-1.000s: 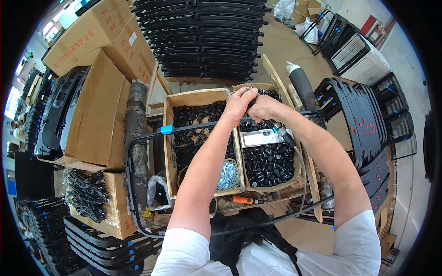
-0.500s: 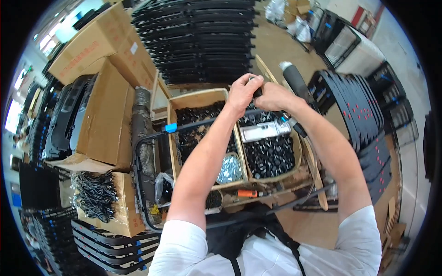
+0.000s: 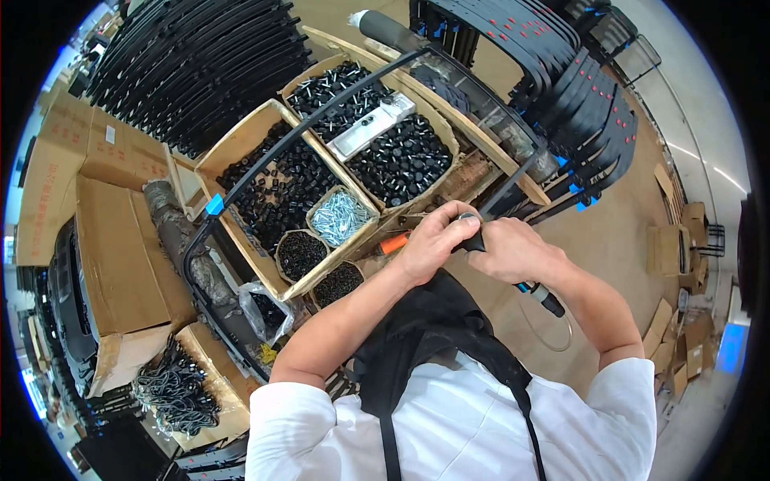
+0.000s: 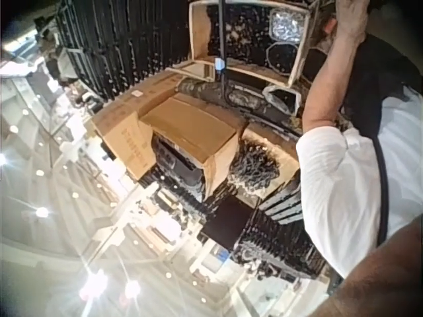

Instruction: Assembling plastic outdoor equipment components with metal handles and wiring in a factory setting.

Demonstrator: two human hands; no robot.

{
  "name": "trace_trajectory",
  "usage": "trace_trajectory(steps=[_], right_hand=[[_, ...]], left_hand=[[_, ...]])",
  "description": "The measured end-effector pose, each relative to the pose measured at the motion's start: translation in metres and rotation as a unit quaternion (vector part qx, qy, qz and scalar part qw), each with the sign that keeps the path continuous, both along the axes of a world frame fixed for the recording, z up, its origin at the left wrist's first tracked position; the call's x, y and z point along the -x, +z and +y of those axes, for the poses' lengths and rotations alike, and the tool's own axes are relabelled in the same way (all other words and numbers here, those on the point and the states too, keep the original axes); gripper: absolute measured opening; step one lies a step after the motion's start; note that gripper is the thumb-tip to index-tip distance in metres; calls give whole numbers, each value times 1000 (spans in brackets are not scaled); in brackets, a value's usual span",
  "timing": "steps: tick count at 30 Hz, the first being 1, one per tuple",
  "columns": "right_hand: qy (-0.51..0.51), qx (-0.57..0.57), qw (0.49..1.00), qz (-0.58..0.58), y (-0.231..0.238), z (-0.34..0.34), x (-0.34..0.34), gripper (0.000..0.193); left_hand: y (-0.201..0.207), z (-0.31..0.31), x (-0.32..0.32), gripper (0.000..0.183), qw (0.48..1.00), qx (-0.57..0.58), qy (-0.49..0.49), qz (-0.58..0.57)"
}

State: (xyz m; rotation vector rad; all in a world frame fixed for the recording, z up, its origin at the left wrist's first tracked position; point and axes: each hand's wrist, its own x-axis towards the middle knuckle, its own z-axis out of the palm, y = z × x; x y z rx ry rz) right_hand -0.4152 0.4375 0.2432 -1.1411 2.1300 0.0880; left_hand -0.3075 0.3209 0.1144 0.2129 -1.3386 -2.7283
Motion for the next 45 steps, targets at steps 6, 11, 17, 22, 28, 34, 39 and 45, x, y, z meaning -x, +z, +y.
trace_trajectory(steps=[6,11,17,22,28,34,39,45], right_hand=[[8,22,1000,18,-17,27,-2,49],[44,48,998,-6,-28,33,1,46],[76,105,992,1,-38,48,5,46],[79,67,995,-1,-44,53,-2,44],[92,18,994,-61,-50,45,11,39],[115,41,992,-37,-36,43,13,36],[86,43,993,-67,-34,29,6,40],[169,206,959,-93,55,-3,-24,54]], left_hand=[[-5,25,-5,23,1000,10,20,0],[-8,36,-13,25,994,61,87,-13],[-8,62,-24,26,981,125,147,-24],[-14,78,-25,26,974,111,197,-15],[-16,84,-21,25,976,60,210,-19],[-9,84,-14,21,972,60,226,-15],[-3,78,-18,19,962,72,262,-15],[85,36,-61,19,847,261,448,118]])
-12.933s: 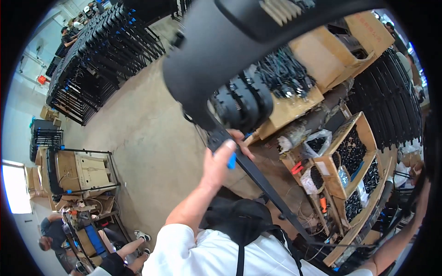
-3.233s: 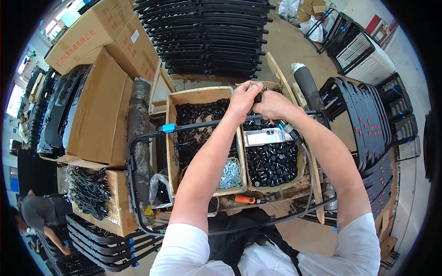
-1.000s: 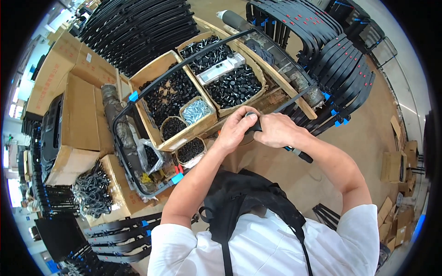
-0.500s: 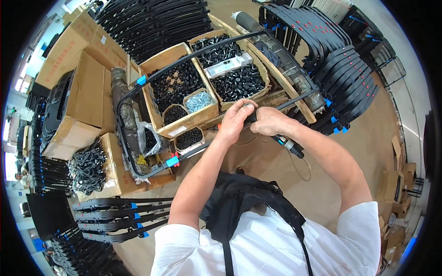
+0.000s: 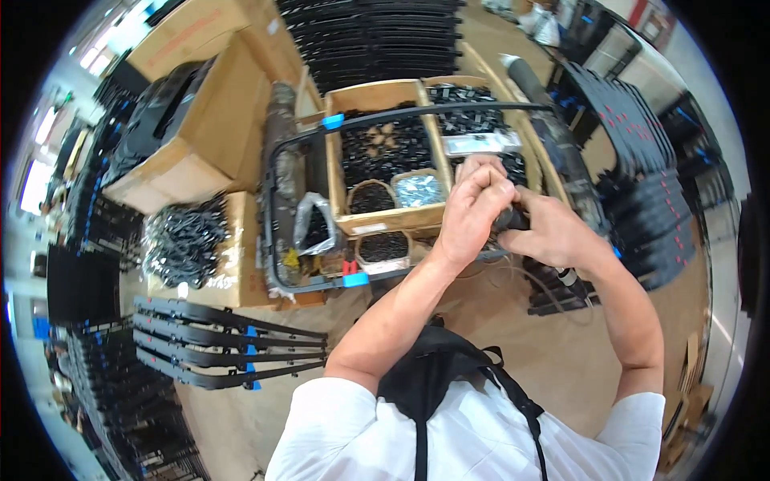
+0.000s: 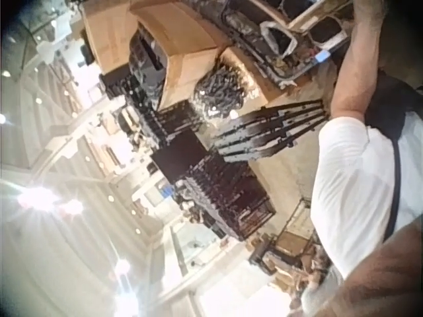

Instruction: Assembling plastic outdoor equipment components with metal handles and wiring in a factory setting.

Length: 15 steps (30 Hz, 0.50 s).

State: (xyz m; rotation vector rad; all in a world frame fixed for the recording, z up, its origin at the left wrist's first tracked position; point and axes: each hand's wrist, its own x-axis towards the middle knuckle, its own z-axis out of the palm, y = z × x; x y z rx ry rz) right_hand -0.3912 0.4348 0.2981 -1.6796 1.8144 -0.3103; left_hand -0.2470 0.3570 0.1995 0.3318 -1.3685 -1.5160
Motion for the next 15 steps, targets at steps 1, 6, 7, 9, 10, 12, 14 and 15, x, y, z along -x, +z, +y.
trace_trajectory(steps=[1,6,7,9,10,12,14,15], right_hand=[[8,-26,1000,-15,7,-15,-12,57],[105,159,974,123,-88,-93,-79,65],[130,134,970,154,-109,-113,-95,66],[212,91,957,177,-144,-158,-132,74],[228,103,953,171,-165,-182,-152,75],[247,146,949,129,-202,-222,-175,74],[250,129,950,139,-232,-256,-181,73],[250,131,949,139,-240,-269,-188,74]], left_hand=[[10,-13,-24,23,998,40,44,-32],[-75,-83,-97,49,945,-244,159,-149],[-87,-98,-114,54,922,-346,100,-140],[-123,-131,-146,60,892,-320,153,-282],[-149,-148,-163,63,881,-335,195,-271],[-175,-182,-189,61,836,-306,256,-377],[-183,-209,-196,64,789,-262,293,-472],[-190,-220,-202,64,787,-265,294,-473]])
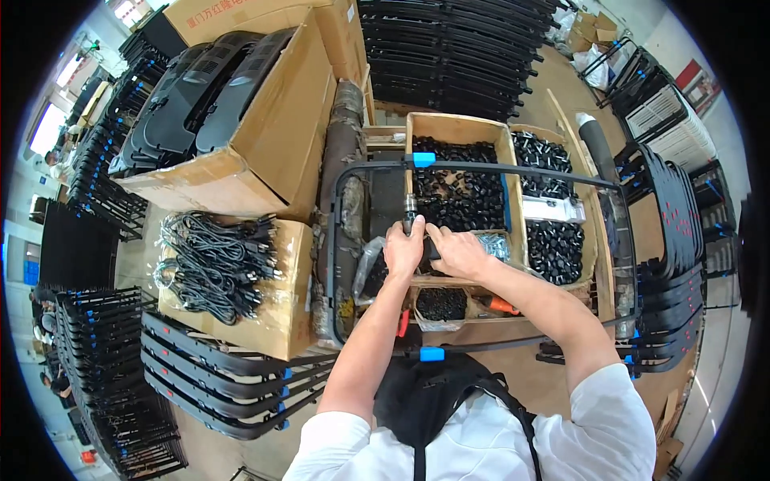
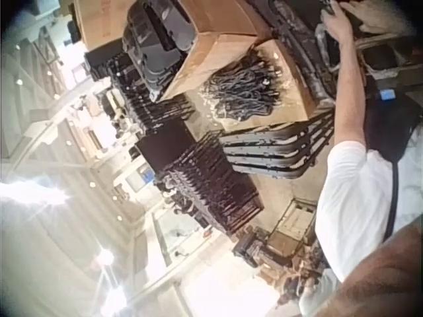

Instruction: Assembling plastic outdoor equipment components with metal handles and wiring in a factory setting.

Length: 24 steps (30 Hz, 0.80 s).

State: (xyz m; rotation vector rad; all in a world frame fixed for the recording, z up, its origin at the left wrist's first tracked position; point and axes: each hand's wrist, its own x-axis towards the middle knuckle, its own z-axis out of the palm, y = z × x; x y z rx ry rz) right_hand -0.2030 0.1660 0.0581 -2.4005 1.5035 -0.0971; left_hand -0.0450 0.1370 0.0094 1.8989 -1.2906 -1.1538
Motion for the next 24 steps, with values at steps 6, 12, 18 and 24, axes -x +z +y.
trace_trajectory(steps=[6,12,18,24], right_hand=[[-22,-20,1000,2,-26,-33,-13,76],[-29,-45,999,-2,-28,-45,-12,72],[-35,-44,998,-26,-39,-46,-8,73],[-51,-37,994,-86,-52,-48,-3,76]], left_hand=[[-26,-33,-9,61,996,47,-33,-69],[-32,-43,-9,57,996,81,-6,-48],[-38,-47,-6,58,993,97,-10,-70],[-31,-55,-2,64,992,35,-45,-117]])
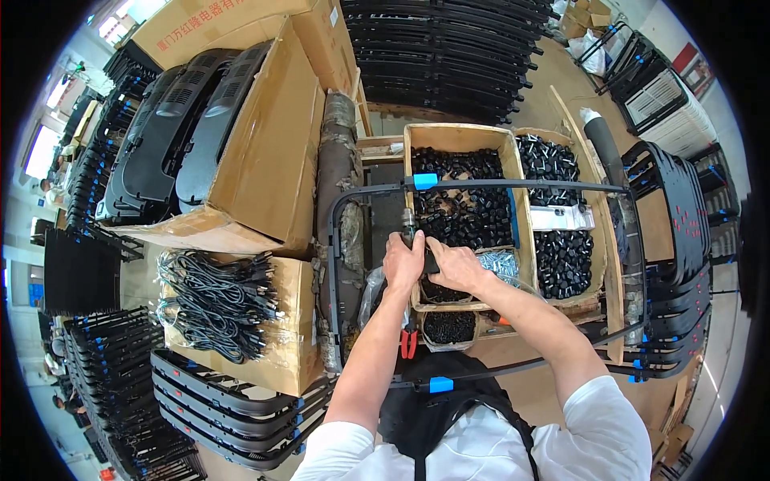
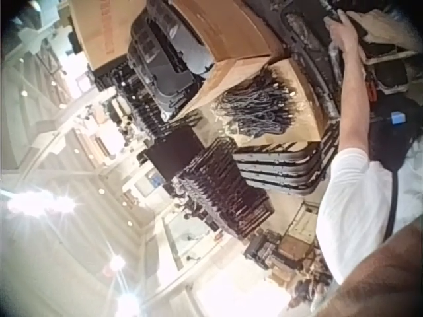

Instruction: Assembling plastic outdoor equipment components with metal handles and wiring in a factory setting.

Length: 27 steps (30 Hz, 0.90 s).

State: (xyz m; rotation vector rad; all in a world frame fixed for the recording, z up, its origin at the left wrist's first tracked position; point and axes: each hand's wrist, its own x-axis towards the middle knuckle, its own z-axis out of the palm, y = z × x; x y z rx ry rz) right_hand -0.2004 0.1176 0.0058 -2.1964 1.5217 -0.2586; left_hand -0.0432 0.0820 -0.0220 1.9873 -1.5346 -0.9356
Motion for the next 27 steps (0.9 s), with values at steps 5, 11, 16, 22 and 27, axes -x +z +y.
trace_trajectory(steps=[5,11,16,22,27], right_hand=[[-18,-25,999,-34,-5,-3,4,82],[-21,-16,999,-32,-5,-6,5,81],[28,42,998,-26,-5,-7,-2,59],[13,14,999,-45,4,0,-4,49],[13,18,999,-36,4,6,-7,49]], left_hand=[[14,-6,5,71,997,-59,-30,-33],[17,-12,8,70,995,-76,-42,-49],[9,-16,2,84,997,-69,7,-25],[15,-17,-7,80,995,-84,-12,-42],[16,-12,-10,73,994,-44,-24,-93]])
